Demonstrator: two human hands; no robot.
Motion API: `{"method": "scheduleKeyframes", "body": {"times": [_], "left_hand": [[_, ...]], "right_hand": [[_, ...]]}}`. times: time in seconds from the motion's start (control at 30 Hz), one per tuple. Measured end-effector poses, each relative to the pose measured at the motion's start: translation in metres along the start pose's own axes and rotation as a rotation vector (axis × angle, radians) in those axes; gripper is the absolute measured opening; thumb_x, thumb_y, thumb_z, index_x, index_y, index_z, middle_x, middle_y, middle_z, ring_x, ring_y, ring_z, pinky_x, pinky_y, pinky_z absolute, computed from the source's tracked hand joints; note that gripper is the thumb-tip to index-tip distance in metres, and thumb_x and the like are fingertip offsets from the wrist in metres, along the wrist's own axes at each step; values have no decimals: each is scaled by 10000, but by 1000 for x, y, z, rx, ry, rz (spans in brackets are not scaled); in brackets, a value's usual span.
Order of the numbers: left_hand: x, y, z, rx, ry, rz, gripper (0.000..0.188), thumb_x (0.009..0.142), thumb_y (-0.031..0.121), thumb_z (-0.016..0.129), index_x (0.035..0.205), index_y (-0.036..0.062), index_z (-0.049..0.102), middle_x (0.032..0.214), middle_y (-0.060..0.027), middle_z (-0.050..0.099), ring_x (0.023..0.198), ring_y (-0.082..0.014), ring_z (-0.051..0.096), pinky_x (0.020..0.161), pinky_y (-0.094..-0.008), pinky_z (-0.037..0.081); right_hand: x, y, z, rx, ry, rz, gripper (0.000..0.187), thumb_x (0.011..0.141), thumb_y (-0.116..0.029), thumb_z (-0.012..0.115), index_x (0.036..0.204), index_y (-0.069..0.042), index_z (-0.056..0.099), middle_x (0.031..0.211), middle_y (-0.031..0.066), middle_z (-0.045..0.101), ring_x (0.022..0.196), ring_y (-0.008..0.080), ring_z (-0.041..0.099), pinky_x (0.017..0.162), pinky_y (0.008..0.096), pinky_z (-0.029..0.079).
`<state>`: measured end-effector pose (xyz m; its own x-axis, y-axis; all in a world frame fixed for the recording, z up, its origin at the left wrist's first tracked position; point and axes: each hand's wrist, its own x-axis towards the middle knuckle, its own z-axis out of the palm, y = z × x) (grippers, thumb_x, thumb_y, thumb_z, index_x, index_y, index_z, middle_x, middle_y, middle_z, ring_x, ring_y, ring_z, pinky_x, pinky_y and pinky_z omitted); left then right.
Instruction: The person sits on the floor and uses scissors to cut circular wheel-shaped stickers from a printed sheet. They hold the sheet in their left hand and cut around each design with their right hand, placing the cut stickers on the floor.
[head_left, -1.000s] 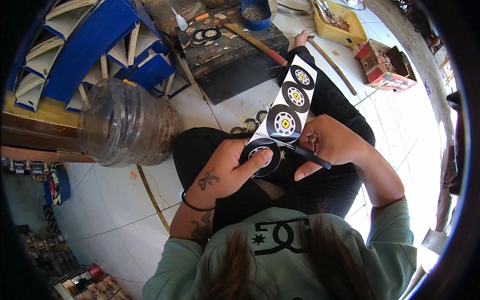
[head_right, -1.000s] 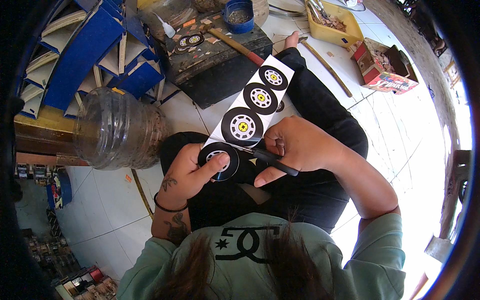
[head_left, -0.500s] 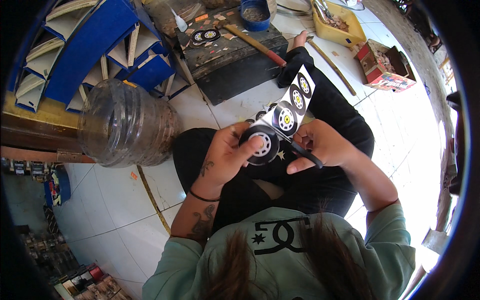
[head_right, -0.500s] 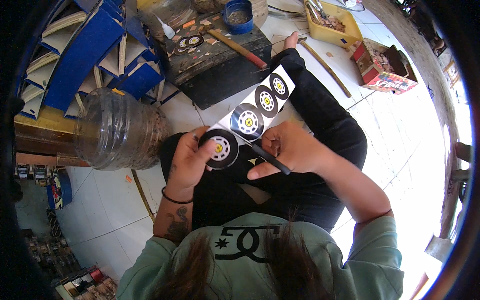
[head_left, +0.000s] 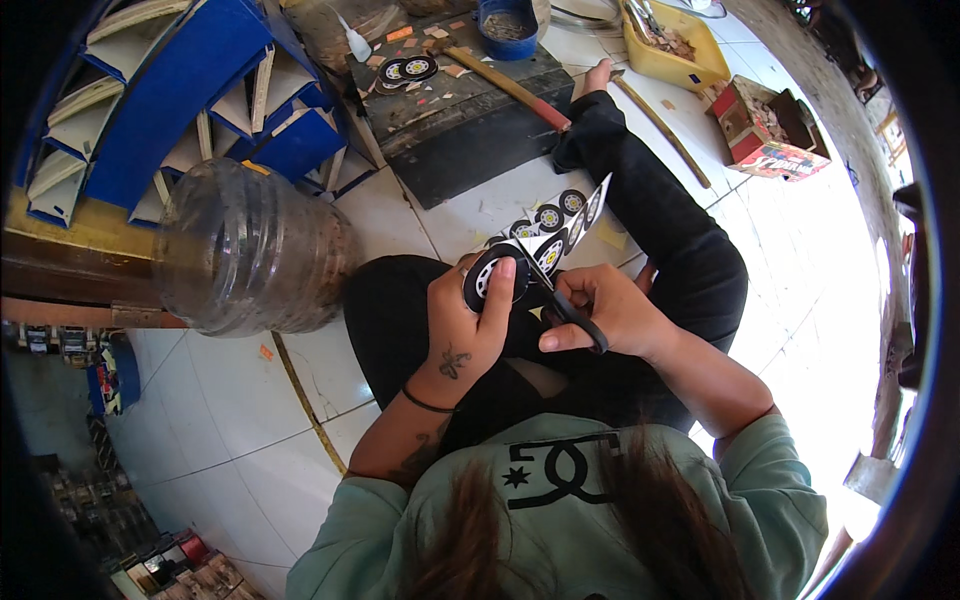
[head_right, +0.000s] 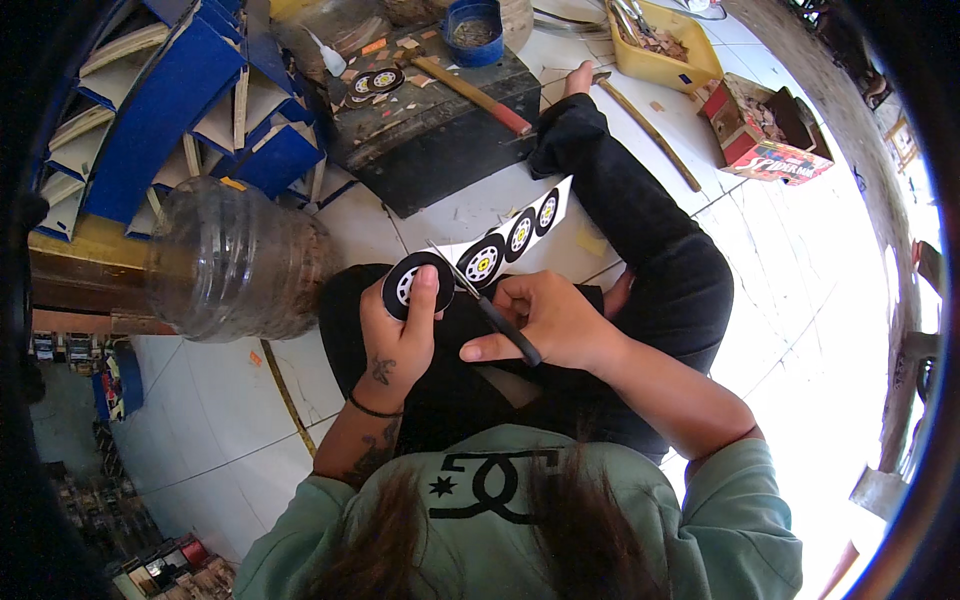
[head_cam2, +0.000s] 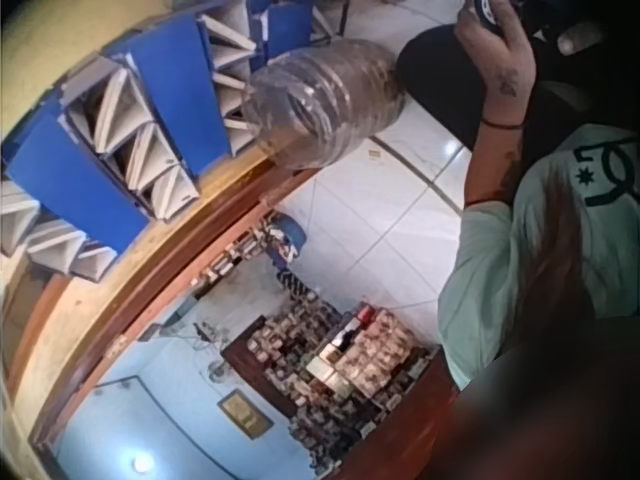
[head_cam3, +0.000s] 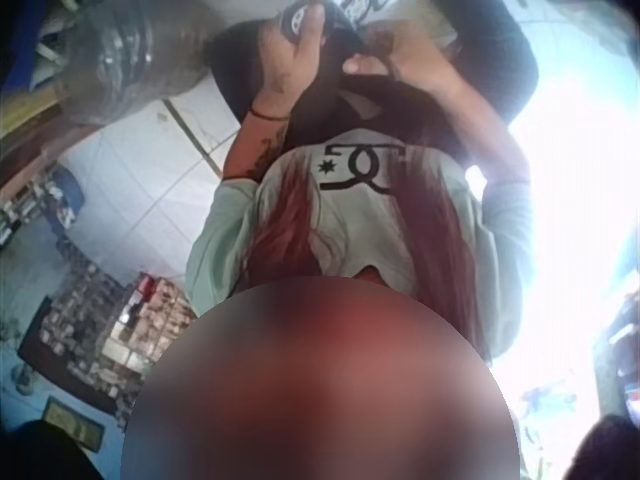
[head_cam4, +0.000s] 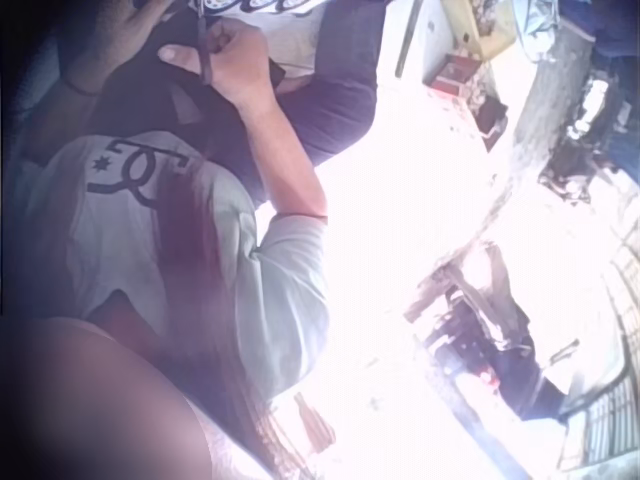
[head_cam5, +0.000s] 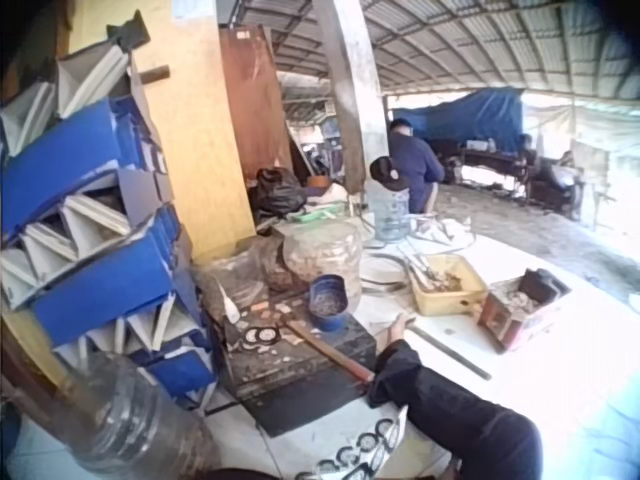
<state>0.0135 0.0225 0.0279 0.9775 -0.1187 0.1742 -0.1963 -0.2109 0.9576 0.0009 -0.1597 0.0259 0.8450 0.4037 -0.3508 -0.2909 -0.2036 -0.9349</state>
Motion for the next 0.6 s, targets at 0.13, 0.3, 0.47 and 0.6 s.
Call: {"method": "scheduleKeyframes", "body": {"times": [0.13, 0.3, 0.47, 0.6], "left_hand": [[-4, -1, 1, -9, 6, 36, 275, 897, 202, 518, 735, -14, 567, 588, -38, 544, 508, -91, 501, 473, -227, 374], [-5, 0, -2, -20, -4, 74, 291, 904, 217, 515, 708, 5, 557, 559, 8, 517, 485, -54, 470, 450, -199, 353], [-7, 8, -4, -44, -21, 17, 208, 883, 142, 520, 808, -44, 576, 620, -99, 537, 540, -150, 502, 520, -272, 396], [-5, 12, -8, -19, -61, 17, 208, 884, 138, 517, 795, -42, 571, 610, -96, 526, 527, -145, 485, 509, -273, 387]], "right_hand": [[-2, -4, 6, 76, -1, -22, 461, 590, -362, 836, 670, -15, 542, 577, 2, 536, 532, 64, 503, 492, 181, 373], [-3, -6, 12, 128, 6, -68, 466, 587, -357, 839, 689, -11, 545, 597, 10, 553, 552, 64, 524, 505, 184, 396], [-3, -4, 12, 93, 26, -83, 476, 575, -368, 844, 668, -22, 531, 592, 4, 549, 541, 62, 512, 497, 182, 388], [-2, -3, 8, -30, 48, -92, 490, 561, -389, 845, 649, -31, 521, 569, -3, 531, 521, 66, 497, 489, 183, 380]]}}
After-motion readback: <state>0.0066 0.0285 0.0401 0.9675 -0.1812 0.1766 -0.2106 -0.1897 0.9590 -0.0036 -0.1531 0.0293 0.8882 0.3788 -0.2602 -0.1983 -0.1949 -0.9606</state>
